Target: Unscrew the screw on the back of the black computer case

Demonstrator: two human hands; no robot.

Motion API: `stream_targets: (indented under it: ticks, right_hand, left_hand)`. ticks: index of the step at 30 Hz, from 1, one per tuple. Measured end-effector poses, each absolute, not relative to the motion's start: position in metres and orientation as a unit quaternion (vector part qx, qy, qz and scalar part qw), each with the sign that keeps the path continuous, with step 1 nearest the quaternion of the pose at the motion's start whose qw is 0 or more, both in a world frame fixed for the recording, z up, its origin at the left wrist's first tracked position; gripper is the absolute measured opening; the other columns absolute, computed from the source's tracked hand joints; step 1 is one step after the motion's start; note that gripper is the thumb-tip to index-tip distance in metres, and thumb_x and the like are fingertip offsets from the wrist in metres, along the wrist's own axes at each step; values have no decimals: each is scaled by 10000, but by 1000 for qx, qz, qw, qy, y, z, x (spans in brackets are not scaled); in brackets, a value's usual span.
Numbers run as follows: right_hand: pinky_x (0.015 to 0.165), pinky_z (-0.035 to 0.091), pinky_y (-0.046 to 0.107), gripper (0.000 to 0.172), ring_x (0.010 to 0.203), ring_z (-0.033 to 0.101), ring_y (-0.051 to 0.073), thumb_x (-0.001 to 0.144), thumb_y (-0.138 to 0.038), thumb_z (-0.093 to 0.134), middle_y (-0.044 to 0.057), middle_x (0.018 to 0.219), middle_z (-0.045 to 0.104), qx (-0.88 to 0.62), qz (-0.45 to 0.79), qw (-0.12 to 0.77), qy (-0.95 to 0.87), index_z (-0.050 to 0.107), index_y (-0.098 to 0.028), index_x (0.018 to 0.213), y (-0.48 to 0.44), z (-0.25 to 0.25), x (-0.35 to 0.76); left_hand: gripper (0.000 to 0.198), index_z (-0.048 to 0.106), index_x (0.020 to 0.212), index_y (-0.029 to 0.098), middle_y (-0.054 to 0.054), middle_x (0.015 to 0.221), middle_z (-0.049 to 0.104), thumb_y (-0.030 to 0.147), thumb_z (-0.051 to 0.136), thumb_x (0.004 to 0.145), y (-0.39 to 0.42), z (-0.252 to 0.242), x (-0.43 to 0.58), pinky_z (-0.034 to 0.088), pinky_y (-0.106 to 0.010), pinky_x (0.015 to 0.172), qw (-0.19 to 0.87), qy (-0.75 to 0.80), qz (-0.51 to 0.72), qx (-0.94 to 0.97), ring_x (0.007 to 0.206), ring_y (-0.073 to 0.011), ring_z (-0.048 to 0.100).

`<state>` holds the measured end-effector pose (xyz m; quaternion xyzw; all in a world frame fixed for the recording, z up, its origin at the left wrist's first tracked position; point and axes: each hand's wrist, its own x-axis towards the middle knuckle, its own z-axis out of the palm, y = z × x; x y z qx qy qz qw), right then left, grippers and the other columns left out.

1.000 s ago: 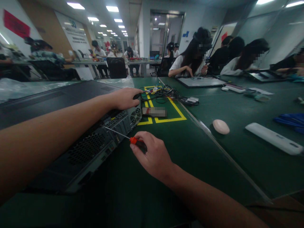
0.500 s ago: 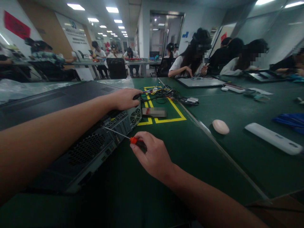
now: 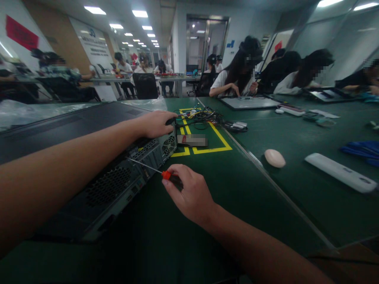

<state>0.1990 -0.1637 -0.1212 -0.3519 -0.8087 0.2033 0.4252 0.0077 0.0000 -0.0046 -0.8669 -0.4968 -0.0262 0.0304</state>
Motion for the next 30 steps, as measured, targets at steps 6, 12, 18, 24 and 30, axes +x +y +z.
stream_targets:
  ticks: [6, 12, 18, 24, 30]
  right_hand:
    - [845, 619, 357, 108, 954, 759, 218, 1072, -288, 619, 80, 1086, 771, -359, 198, 420, -809, 652, -219, 1148, -164, -120, 199]
    - [784, 597, 344, 145, 905, 743, 213, 1076, -317, 611, 83, 1063, 766, -358, 196, 424, -809, 664, -206, 1154, -165, -119, 199]
    - [809, 572, 356, 191, 902, 719, 216, 1085, -360, 608, 79, 1043, 775, -363, 166, 426, -812, 702, -208, 1154, -165, -118, 200]
    - [794, 557, 355, 241, 896, 714, 218, 1103, -387, 588, 85, 1034, 774, -360, 170, 424, -813, 722, -192, 1149, -165, -117, 200]
    - [826, 580, 360, 170, 934, 737, 220, 1056, -343, 641, 69, 1086, 781, -362, 172, 423, -813, 652, -232, 1183, -165, -121, 199]
  left_hand:
    - [781, 493, 1654, 168, -139, 1615, 625, 429, 481, 918, -1, -4, 9, 412, -459, 1271, 36, -500, -22, -865, 1474, -336, 580]
    - [795, 488, 1665, 182, -139, 1598, 638, 429, 487, 909, -3, -2, 10, 419, -463, 1261, 33, -499, -22, -866, 1465, -344, 588]
    - [767, 495, 1654, 202, -119, 1597, 640, 430, 487, 922, -2, -3, 10, 414, -448, 1264, 39, -501, -21, -864, 1467, -329, 586]
    - [778, 500, 1654, 195, -134, 1601, 636, 439, 494, 915, -1, -3, 9, 412, -462, 1269, 33, -499, -23, -865, 1472, -344, 580]
    - [774, 489, 1663, 229, -108, 1576, 660, 437, 491, 918, -1, -4, 8, 409, -466, 1268, 34, -498, -26, -866, 1475, -331, 576]
